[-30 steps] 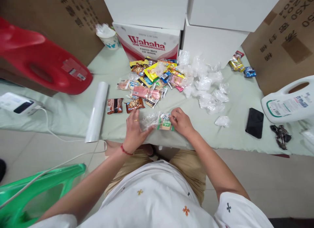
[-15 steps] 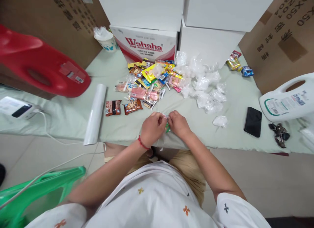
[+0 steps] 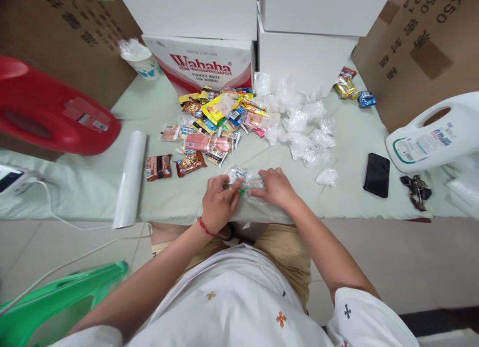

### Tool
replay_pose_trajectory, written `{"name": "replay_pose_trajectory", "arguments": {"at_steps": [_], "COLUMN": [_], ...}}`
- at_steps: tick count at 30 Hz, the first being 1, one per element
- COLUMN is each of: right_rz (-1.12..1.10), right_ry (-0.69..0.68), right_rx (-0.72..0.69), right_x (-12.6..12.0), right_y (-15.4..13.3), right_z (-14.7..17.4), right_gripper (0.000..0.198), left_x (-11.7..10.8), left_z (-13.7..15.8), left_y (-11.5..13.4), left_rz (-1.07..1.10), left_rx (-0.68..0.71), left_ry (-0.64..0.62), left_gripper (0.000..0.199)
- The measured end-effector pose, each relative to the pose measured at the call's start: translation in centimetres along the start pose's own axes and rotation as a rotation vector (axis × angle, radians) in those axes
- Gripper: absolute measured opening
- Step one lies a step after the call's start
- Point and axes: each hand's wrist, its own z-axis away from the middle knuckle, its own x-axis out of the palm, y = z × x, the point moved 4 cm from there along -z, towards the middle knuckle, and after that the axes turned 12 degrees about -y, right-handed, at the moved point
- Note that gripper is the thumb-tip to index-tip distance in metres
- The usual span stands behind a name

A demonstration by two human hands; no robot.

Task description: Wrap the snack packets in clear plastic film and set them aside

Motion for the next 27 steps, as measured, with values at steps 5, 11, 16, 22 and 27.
{"name": "replay_pose_trajectory", "arguments": {"at_steps": [5,11,16,22,27], "right_rz": [-0.111,-0.812,-0.880,-1.176,-1.611], "right_ry": [-0.020,0.028,0.208,0.234,0.251], "right_rx": [0.044,0.152,0.119,0.156,0.163], "right_x": [0.2,2.8,4.4,4.9,4.9], "right_y": [-2.9,-5.3,-5.7,-5.6,-5.9], "right_z": [1.9,-0.5,-1.8,-1.5,-0.5], "right_gripper": [0.016,0.021,0.025,0.033,0.048], "left_x": [0.5,0.9,-0.7,0.4,0.8], "left_z": [0.2,0.7,1.1,-1.6,-1.3], "left_y": [0.1,0.5,-3.0,-5.0,-0.5], "left_rz": [0.001,0.179,0.700,0.551,0.221], "left_rx": [0.009,0.085,-0.046,-0.266,0.033], "left_ry": [-0.006,-0.047,0.065,-0.013,0.020], "left_gripper": [0.036,0.028,0.043,0.051,0.030]}}
